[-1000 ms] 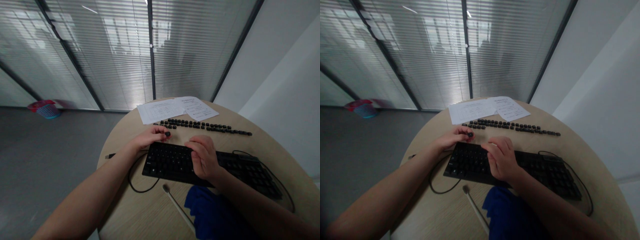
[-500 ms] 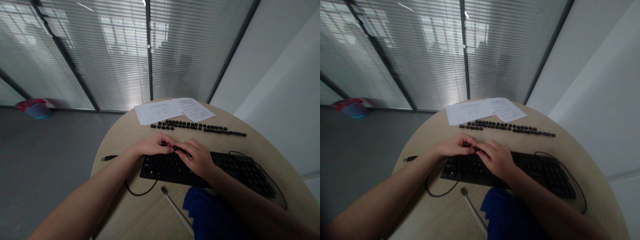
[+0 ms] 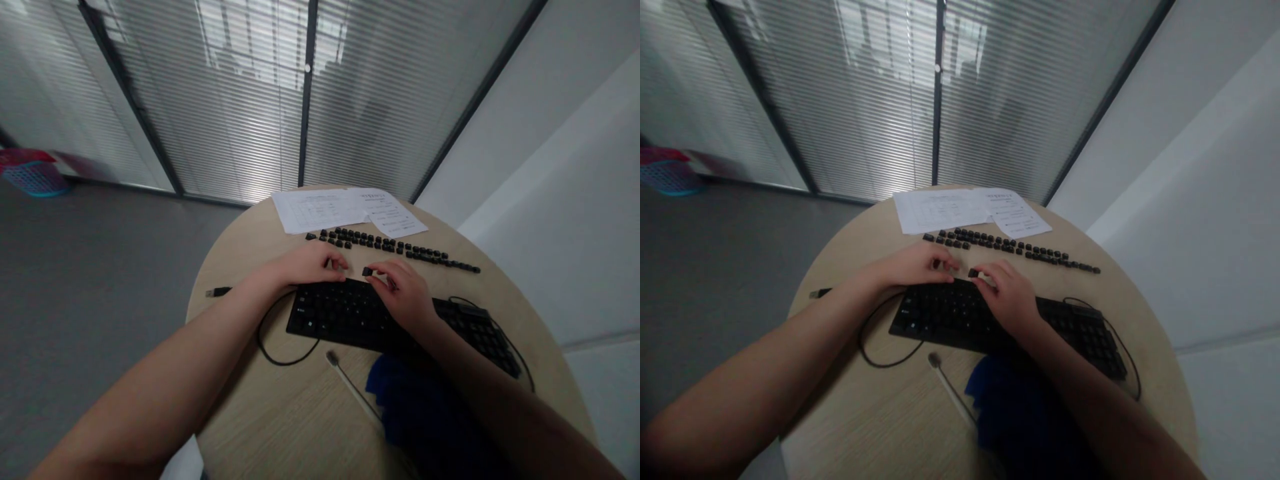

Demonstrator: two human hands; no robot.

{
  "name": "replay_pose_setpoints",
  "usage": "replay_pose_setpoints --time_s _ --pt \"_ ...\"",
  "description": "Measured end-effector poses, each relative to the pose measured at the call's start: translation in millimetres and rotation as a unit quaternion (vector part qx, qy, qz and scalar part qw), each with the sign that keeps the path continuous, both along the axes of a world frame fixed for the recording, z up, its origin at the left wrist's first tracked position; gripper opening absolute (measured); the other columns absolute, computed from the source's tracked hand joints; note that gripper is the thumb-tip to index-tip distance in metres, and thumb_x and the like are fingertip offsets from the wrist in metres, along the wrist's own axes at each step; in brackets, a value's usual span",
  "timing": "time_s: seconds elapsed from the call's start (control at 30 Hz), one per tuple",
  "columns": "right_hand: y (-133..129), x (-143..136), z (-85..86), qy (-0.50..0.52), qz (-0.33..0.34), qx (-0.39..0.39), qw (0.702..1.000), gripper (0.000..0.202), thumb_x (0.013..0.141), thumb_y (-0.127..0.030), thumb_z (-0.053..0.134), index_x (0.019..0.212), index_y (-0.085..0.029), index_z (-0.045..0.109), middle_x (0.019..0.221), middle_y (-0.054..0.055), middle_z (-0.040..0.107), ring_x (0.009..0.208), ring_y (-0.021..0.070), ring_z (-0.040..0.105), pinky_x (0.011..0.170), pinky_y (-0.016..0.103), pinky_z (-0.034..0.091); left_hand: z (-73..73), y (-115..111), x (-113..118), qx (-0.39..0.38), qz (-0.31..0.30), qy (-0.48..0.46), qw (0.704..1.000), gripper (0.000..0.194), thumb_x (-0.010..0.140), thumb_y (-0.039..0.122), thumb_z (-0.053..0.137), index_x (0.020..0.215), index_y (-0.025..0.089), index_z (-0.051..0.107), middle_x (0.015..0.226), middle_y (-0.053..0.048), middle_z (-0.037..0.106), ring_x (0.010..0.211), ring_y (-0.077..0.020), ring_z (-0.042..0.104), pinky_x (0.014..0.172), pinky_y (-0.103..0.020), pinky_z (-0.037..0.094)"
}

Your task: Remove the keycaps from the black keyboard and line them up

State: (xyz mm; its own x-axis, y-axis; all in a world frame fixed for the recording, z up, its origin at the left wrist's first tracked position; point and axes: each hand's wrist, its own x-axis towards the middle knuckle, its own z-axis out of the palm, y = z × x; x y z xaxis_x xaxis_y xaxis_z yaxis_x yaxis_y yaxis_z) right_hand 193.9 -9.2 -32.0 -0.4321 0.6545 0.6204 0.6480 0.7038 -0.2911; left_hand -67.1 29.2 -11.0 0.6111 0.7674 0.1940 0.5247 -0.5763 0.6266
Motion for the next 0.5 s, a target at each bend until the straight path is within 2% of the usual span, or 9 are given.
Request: replay_pose_setpoints --time_s 0.1,0.23,0.37,0.5 --pt "5 5 12.3 -0.045 -0.031 -0.034 0.998 0.015 0.098 -0.03 0.067 0.105 -0.021 0.076 0.098 0.009 0.076 0.085 0.0237 0.069 0.079 0.037 0.055 -3.5 4 -2 -0.012 -0.003 0.019 1.0 0.027 0.077 0.037 0.079 0.099 0.021 0.084 0.085 -0.005 0.075 0.071 -0.0184 0.06 0.068 -0.031 0.041" --pt "13 13 22.8 -0.118 -0.043 -0.078 0.989 0.013 0.097 -0.027 0.067 0.103 -0.021 0.077 0.097 0.007 0.075 0.084 0.0225 0.069 0.078 0.035 0.052 -7.2 4 -2 -0.048 -0.034 -0.001 0.998 0.018 0.075 0.033 0.08 0.089 0.023 0.083 0.072 0.0 0.07 0.062 -0.0158 0.056 0.064 -0.029 0.039" --pt "33 13 23.0 -0.185 -0.064 -0.131 0.972 0.013 0.095 -0.026 0.069 0.102 -0.02 0.079 0.099 0.008 0.077 0.092 0.0234 0.071 0.083 0.034 0.052 -11.8 7 -1 -0.049 -0.046 0.005 0.998 0.015 0.072 0.031 0.08 0.085 0.024 0.082 0.07 0.001 0.069 0.063 -0.0157 0.058 0.061 -0.028 0.037" --pt "64 2 21.9 -0.235 -0.09 -0.191 0.949 0.015 0.095 -0.027 0.071 0.103 -0.02 0.08 0.1 0.009 0.08 0.092 0.0244 0.073 0.083 0.034 0.053 -15.4 9 -2 -0.05 -0.039 0.038 0.997 0.02 0.074 0.034 0.078 0.091 0.025 0.083 0.077 0.0 0.074 0.068 -0.0176 0.061 0.063 -0.028 0.038"
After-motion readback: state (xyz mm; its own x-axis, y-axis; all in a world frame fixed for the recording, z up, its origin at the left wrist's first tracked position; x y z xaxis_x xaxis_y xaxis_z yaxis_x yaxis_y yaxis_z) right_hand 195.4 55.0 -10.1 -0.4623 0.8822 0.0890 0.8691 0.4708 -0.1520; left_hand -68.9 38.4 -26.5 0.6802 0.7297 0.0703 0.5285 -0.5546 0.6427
